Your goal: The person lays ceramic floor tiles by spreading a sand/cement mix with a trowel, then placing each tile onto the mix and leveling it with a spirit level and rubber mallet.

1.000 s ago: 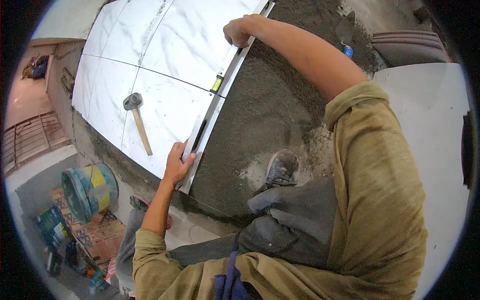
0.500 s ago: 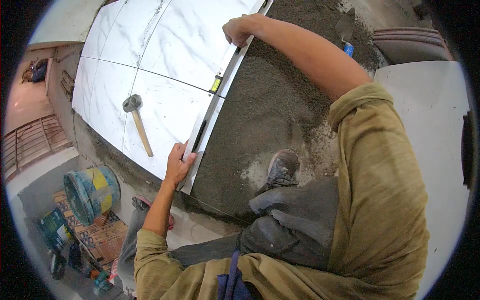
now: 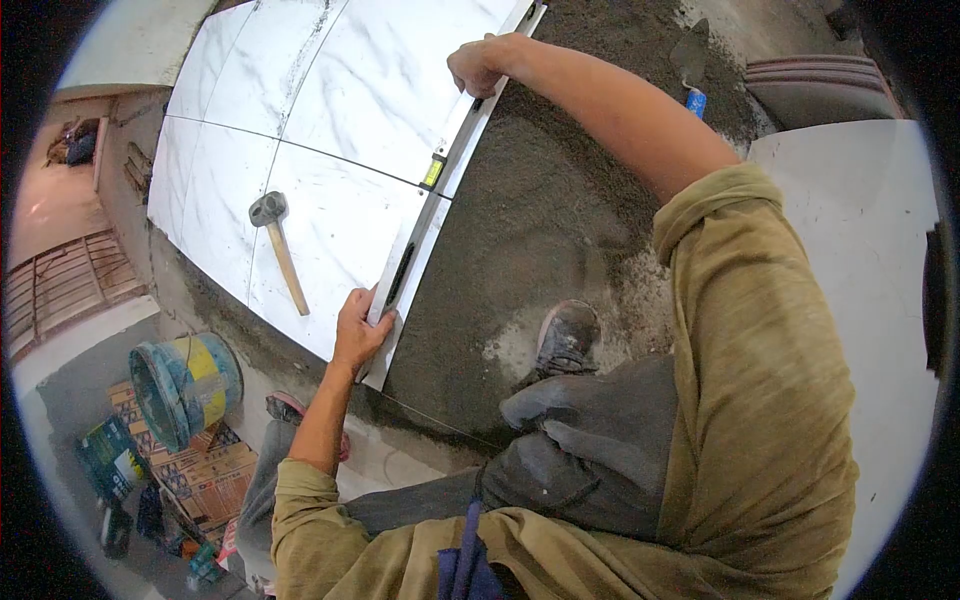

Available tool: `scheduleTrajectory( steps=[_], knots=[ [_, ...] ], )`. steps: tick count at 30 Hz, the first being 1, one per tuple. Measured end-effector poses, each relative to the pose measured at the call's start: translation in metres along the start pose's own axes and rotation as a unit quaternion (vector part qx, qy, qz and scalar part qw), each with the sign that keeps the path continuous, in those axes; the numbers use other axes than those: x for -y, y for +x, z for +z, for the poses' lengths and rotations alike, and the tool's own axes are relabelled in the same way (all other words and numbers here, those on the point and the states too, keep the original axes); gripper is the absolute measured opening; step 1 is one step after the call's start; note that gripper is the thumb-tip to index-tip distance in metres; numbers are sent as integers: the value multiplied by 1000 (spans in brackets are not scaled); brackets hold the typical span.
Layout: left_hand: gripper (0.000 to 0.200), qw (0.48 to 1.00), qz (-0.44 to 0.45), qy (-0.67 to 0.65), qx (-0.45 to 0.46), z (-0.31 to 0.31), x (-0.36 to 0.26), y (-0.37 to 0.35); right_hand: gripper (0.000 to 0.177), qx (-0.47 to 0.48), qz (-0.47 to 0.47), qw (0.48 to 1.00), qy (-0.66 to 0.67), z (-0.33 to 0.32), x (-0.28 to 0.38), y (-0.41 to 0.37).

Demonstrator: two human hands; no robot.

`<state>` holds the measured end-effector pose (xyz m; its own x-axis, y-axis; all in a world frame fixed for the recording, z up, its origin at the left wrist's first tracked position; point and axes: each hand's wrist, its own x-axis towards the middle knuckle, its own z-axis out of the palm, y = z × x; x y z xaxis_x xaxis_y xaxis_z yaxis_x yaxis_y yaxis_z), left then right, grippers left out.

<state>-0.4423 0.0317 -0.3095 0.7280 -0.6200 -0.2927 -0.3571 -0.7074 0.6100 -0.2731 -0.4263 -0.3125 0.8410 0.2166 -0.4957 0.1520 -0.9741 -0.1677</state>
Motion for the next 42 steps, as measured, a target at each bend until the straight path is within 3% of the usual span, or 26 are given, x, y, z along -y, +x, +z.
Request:
scheduleTrajectory(
  steps=[1, 8, 10, 11, 12, 13, 15, 18, 20, 22, 23, 25, 28, 29, 30, 32, 33, 34, 36, 38, 40, 41, 42],
  knots=[
    [51, 1000, 4, -1, -2, 0, 0, 0, 24, -50, -30, 998, 9, 2, -1, 1],
    [48, 1000, -4, -9, -4, 0, -2, -3, 22, -15, -15, 1000, 15, -1, -2, 8],
    [41, 996, -44, -62, 46, -8, 7, 3, 23, 15, -25, 999, 39, -1, -6, 14],
    [38, 991, -81, -85, 60, -10, 15, 6, 8, 109, -95, 988, 61, 30, -41, 64],
    [37, 984, -120, -108, 74, -10, 23, 7, 8, 117, -109, 985, 63, 39, -36, 60],
    [38, 988, -96, -97, 77, -14, 16, 8, 7, 98, -99, 989, 46, 37, -33, 52],
    [41, 991, -67, -88, 78, -19, 13, 12, 13, 54, -76, 996, 10, 23, -35, 44],
    [46, 985, -104, -96, 95, -20, 13, 13, 19, 34, -37, 998, -37, 22, -35, 46],
    [47, 985, -114, -102, 80, -16, 15, 12, 28, -7, -106, 994, 4, 42, -52, 72],
    [49, 977, -135, -143, 80, -16, 11, 10, 38, 16, -57, 997, -47, 38, -38, 59],
    [51, 990, -83, -86, 78, -9, 21, 8, 38, 32, -38, 999, -11, 25, -27, 38],
    [43, 998, -13, -24, -51, 0, -7, 2, 36, 2, -23, 1000, -3, -3, -5, 2],
    [31, 993, -59, 12, -105, -5, -24, 4, 32, -110, -61, 992, -12, -25, -5, -19],
    [30, 989, -48, -11, -137, -11, -24, 7, 31, -257, -81, 961, -55, -39, -3, -27],
    [29, 985, -37, -37, -166, -17, -23, 13, 28, -360, -118, 925, 6, -62, -7, -32],
    [28, 967, -29, -87, -236, -37, -17, 23, 27, -601, -153, 783, 47, -103, -2, -39],
    [31, 957, 15, -41, -288, -49, -12, 29, 32, -588, -76, 802, 70, -122, -3, -47],
    [41, 958, -100, -117, -241, -66, -7, 33, 34, -615, -62, 781, 91, -133, -5, -57],
    [49, 934, -97, -208, -272, -97, 12, 45, 25, -606, -53, 788, 96, -137, -17, -79],
    [57, 902, -85, -294, -303, -130, 26, 46, 19, -534, -9, 843, 69, -120, -49, -91],
    [60, 889, -90, -212, -395, -138, 100, 53, 17, -501, 3, 861, 86, -89, -72, -117],
    [65, 897, -148, -201, -364, -153, 112, 50, 16, -453, 30, 889, 65, -70, -96, -122],
    [68, 897, -149, -146, -391, -159, 111, 45, 16, -442, 19, 894, 71, -56, -98, -144]
  ],
)
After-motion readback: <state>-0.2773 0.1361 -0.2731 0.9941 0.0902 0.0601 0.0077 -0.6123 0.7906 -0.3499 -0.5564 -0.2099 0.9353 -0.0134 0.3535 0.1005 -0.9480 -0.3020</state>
